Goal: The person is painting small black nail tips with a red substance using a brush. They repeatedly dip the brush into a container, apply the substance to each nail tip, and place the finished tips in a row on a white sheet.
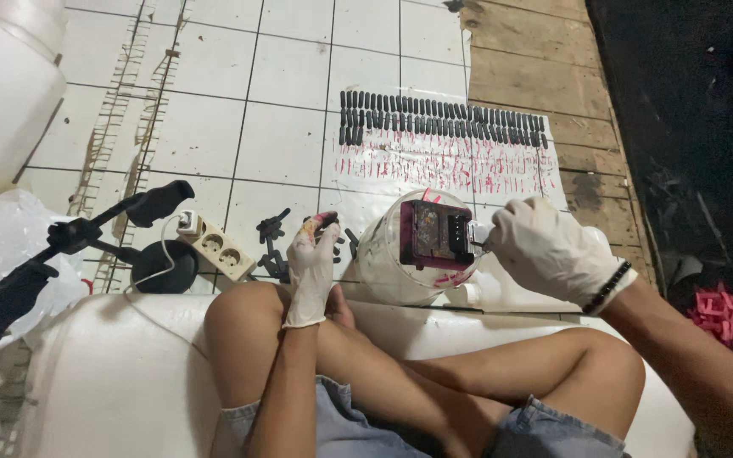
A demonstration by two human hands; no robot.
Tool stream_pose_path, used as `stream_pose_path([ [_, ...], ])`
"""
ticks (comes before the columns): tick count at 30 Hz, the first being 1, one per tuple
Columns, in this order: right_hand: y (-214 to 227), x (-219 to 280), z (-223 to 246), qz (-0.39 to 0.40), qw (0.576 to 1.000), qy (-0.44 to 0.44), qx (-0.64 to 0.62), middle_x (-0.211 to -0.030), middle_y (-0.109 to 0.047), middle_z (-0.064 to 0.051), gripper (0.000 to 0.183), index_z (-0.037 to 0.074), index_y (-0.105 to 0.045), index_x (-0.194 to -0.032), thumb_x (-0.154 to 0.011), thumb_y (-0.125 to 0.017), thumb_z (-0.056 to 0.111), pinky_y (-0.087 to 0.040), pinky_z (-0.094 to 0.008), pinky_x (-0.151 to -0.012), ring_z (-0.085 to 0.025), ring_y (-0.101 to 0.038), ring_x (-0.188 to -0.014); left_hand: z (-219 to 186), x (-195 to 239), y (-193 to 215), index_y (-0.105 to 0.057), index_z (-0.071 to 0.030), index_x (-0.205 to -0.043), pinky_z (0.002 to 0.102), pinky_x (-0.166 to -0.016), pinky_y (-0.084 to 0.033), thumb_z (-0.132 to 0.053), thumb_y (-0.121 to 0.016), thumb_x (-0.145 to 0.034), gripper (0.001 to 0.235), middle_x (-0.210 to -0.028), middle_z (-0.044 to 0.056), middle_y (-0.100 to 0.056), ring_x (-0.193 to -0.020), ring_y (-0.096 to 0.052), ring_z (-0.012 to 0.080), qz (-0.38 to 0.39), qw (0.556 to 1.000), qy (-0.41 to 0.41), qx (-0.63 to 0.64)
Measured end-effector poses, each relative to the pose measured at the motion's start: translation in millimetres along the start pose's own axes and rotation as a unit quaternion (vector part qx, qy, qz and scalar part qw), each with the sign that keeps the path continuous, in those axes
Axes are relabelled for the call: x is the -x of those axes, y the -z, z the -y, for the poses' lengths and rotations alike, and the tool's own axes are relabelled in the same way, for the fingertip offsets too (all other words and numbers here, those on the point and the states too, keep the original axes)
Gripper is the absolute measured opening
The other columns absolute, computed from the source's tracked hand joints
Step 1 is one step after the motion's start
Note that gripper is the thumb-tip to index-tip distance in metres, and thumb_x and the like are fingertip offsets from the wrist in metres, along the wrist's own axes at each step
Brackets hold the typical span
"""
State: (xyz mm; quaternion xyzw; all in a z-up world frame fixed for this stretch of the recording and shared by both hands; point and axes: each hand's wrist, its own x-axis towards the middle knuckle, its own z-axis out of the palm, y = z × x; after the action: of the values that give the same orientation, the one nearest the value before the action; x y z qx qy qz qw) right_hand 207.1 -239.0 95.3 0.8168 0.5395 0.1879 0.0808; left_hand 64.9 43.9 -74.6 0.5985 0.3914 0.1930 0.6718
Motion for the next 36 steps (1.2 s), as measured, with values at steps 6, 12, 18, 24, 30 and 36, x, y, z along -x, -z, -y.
stream_pose_path([
  [6,-30.0,65.5,1.7,-0.005,0.813,-0.338,-0.474,-0.066,-0.067,0.003,0.006,0.019,-0.081,-0.085,-0.088,-0.078,0.015,-0.051,-0.024,-0.069,-0.009,-0.060,-0.066,-7.2,37.2,7.4,-0.080,-0.017,-0.108,0.042,-0.083,-0.056,-0.025,-0.071,-0.090,0.021,-0.097,0.011,-0.079,-0.090,-0.073,0.0309,-0.031,0.985,-0.158,-0.068],
  [12,-29.3,116.5,87.3,-0.207,0.220,-0.378,-0.875,-0.111,-0.071,-0.023,0.028,-0.001,-0.064,-0.120,-0.093,-0.067,0.005,-0.054,-0.036,-0.089,-0.034,-0.068,-0.092,-51.1,144.7,-17.5,-0.074,-0.016,-0.095,0.033,-0.084,-0.052,-0.020,-0.068,-0.089,0.009,-0.093,0.000,-0.076,-0.084,-0.071,0.0191,0.034,0.913,-0.396,-0.088],
  [18,-20.0,123.4,150.2,-0.225,0.157,-0.323,-0.906,-0.111,-0.069,-0.018,0.071,-0.012,-0.050,-0.143,-0.085,-0.081,0.014,-0.052,-0.019,-0.083,-0.031,-0.065,-0.102,-82.4,222.0,-43.6,-0.070,-0.009,-0.108,0.037,-0.090,-0.056,-0.024,-0.080,-0.089,0.027,-0.105,0.008,-0.073,-0.095,-0.071,0.0257,0.070,0.879,-0.468,-0.059],
  [24,-32.3,134.2,177.0,-0.247,0.126,-0.291,-0.916,-0.126,-0.070,-0.023,0.049,-0.008,-0.059,-0.135,-0.092,-0.073,0.008,-0.053,-0.034,-0.101,-0.028,-0.070,-0.110,-84.7,243.4,-63.2,-0.069,-0.011,-0.102,0.038,-0.083,-0.058,-0.018,-0.078,-0.090,0.016,-0.099,0.006,-0.073,-0.089,-0.071,0.0250,0.011,0.863,-0.504,-0.040],
  [30,-37.0,140.3,182.2,-0.259,0.118,-0.305,-0.909,-0.127,-0.071,-0.018,0.044,-0.006,-0.061,-0.130,-0.090,-0.075,0.008,-0.053,-0.029,-0.098,-0.022,-0.068,-0.112,-76.8,250.2,-73.7,-0.072,-0.011,-0.095,0.035,-0.080,-0.057,-0.012,-0.079,-0.087,0.010,-0.093,0.006,-0.073,-0.083,-0.070,0.0229,-0.025,0.878,-0.477,-0.018],
  [36,-79.7,164.7,176.0,-0.307,0.177,-0.346,-0.869,-0.131,-0.068,-0.024,0.049,-0.009,-0.064,-0.130,-0.084,-0.075,0.000,-0.051,-0.038,-0.108,-0.031,-0.067,-0.116,-89.9,248.9,-65.3,-0.071,-0.010,-0.091,0.034,-0.085,-0.057,-0.005,-0.076,-0.085,0.009,-0.090,0.004,-0.072,-0.084,-0.069,0.0215,0.004,0.895,-0.445,-0.026],
])
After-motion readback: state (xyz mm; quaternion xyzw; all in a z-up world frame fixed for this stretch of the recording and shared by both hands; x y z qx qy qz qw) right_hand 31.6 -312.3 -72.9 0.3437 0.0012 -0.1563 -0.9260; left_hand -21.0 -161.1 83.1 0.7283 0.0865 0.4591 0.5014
